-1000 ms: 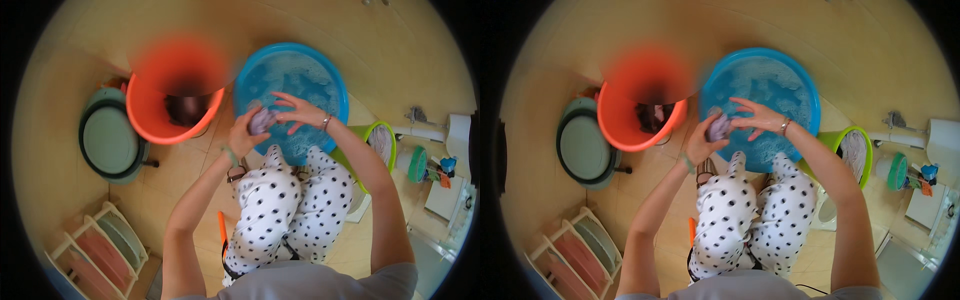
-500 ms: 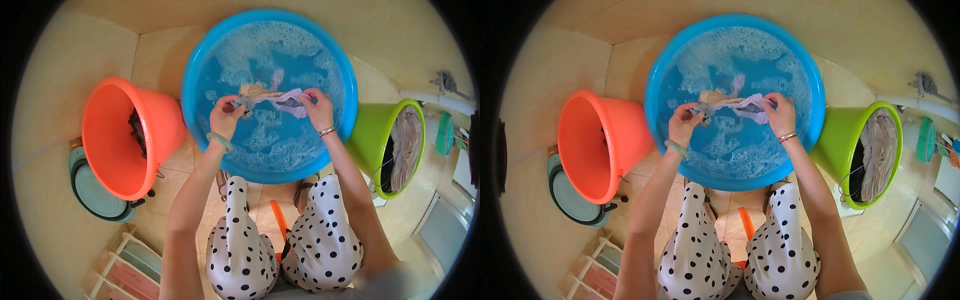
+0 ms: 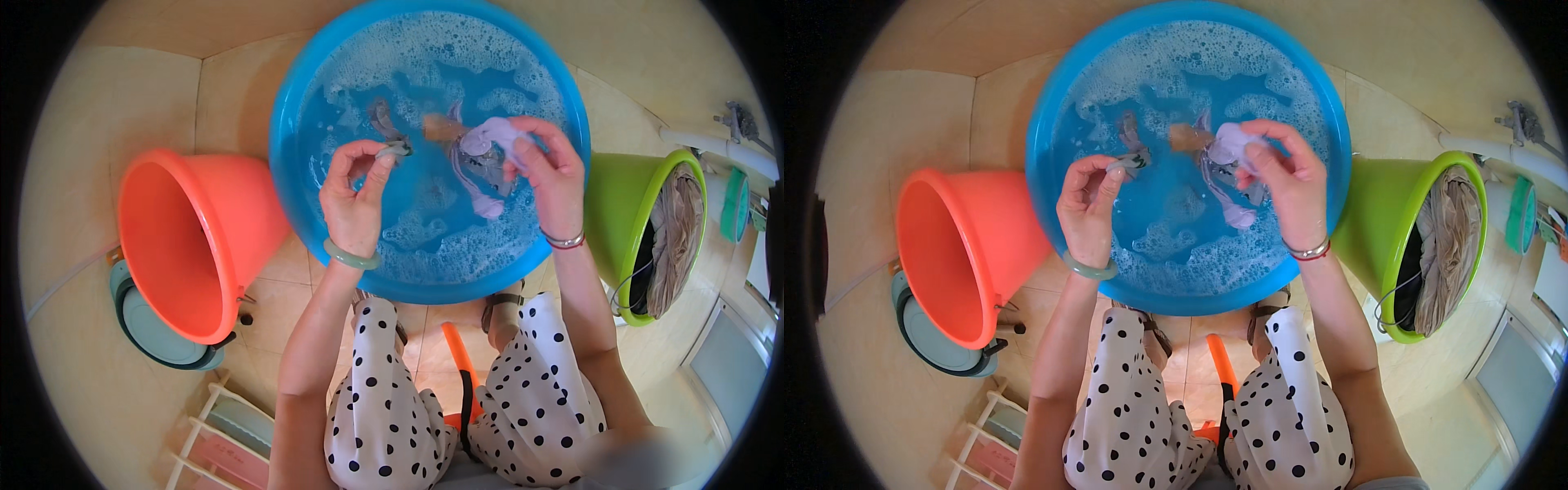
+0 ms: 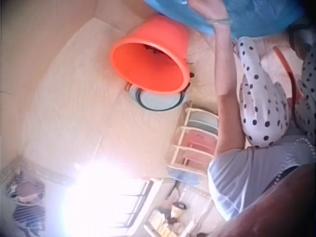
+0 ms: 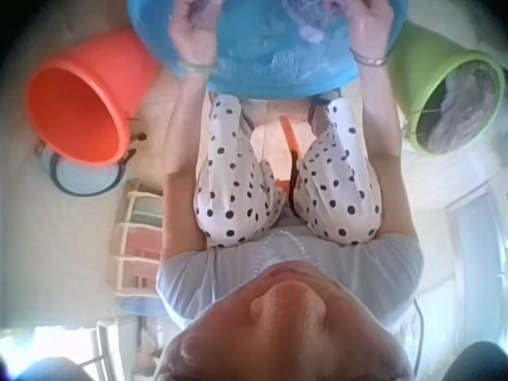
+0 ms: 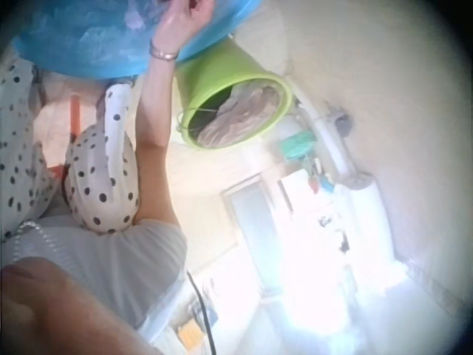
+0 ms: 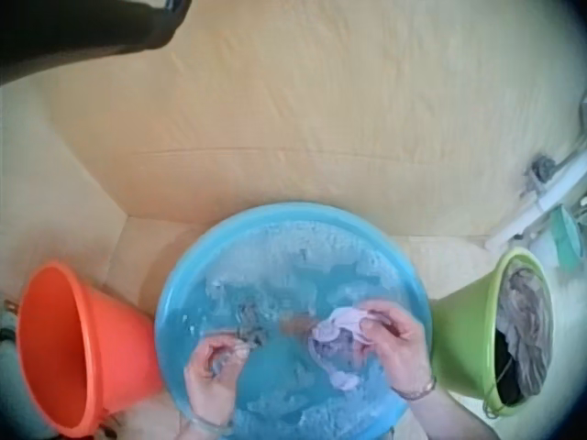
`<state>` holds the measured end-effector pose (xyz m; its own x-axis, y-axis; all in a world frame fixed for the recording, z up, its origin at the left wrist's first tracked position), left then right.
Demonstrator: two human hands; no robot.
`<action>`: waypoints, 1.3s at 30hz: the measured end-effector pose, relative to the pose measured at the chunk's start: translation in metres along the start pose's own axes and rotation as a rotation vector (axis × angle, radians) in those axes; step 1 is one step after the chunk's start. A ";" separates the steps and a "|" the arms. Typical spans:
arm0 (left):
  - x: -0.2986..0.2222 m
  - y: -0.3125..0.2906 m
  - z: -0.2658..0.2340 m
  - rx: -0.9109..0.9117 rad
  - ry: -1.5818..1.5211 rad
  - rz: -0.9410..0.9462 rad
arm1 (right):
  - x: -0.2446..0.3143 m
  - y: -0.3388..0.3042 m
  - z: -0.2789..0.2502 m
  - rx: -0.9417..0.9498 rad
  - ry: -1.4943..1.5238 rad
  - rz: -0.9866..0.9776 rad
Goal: The person hand-washes various garments in a blue basin filled with soapy water. They scrub and rinse items including a black shirt, a beige garment, and a brown cloth, transferring them between the blue basin and a green bucket. The person also moves an orange bucket and a pink basin to organize the workspace.
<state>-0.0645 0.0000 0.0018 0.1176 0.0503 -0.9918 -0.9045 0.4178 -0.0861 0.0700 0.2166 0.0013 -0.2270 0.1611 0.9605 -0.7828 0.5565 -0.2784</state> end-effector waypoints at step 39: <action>0.161 -0.099 0.031 -0.181 -0.677 -1.175 | -0.013 -0.006 -0.034 -0.115 -0.599 0.080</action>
<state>0.0567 -0.0047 -0.1467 0.9749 0.2029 -0.0914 -0.1679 0.4013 -0.9004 0.0971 0.2390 -0.0097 -0.5946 -0.2612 0.7604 -0.6898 0.6516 -0.3155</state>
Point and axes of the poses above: each hand's wrist, its own y-axis towards the middle knuckle, its own z-axis out of the palm, x = y × z, the point moved 10 cm from there along y, towards the middle knuckle, and after that the axes turned 14 degrees about -y, right-handed, at the moved point
